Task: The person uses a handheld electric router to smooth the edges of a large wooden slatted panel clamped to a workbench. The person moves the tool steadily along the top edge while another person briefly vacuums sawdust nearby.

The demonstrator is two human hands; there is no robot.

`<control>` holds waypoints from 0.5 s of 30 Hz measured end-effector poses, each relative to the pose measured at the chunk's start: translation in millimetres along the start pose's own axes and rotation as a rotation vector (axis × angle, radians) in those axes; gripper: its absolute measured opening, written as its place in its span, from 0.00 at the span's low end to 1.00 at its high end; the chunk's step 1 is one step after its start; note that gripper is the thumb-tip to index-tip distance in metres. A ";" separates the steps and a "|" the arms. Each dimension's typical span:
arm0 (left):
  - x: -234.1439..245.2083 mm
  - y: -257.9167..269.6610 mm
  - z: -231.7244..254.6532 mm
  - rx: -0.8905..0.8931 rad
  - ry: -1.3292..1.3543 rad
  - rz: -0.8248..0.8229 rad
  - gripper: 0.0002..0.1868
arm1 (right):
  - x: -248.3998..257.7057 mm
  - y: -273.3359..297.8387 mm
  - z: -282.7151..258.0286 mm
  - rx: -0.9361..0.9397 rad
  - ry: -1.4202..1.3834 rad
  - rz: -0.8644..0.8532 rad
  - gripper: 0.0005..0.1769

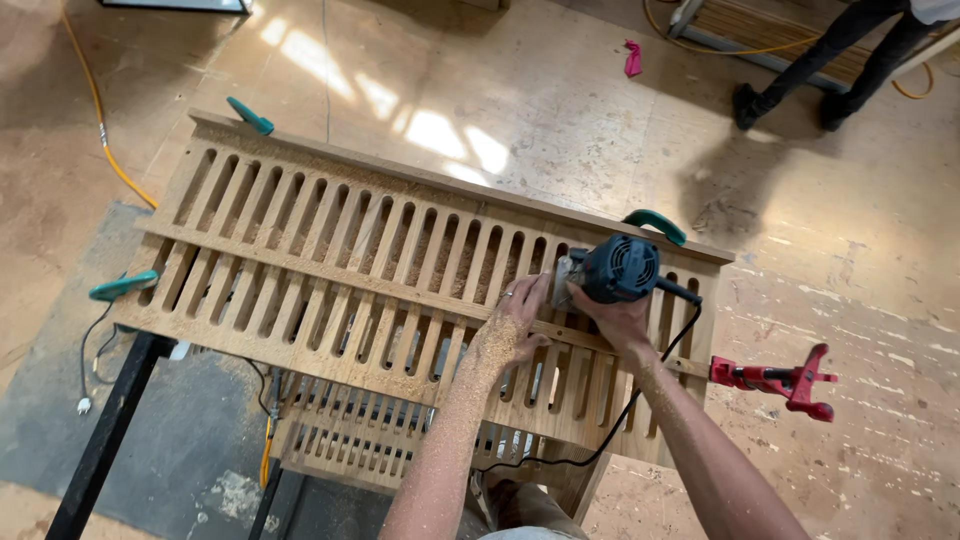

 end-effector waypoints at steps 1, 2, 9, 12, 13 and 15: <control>-1.2 -1.7 -2.6 0.014 0.010 -0.016 0.60 | -1.6 6.8 -1.1 -0.014 -0.027 -0.037 0.95; -2.3 -3.4 -5.3 0.027 0.020 -0.032 0.58 | -3.5 13.7 -2.4 -0.027 -0.055 -0.073 0.95; 12.9 -5.5 5.7 -0.031 0.096 0.027 0.49 | -19.9 24.7 26.6 0.022 -0.032 -0.113 0.82; 16.8 -13.8 5.5 -0.062 0.069 0.049 0.44 | -17.2 20.8 29.9 0.031 -0.066 -0.102 0.79; 17.3 -16.1 7.6 -0.071 -0.006 0.042 0.36 | -19.8 17.2 30.3 0.034 -0.066 -0.090 0.79; 13.3 -24.2 3.3 -0.078 -0.076 0.029 0.28 | -19.4 8.7 29.2 0.028 -0.066 -0.078 0.79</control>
Point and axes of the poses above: each hand's wrist, its own y-axis away from the middle knuckle, its own x-axis out of the back of the hand, z = x × y, the point moved 8 cm from there along -y, towards the middle knuckle, and after that the axes turned 13 degrees about -z, right-handed, at the moved point
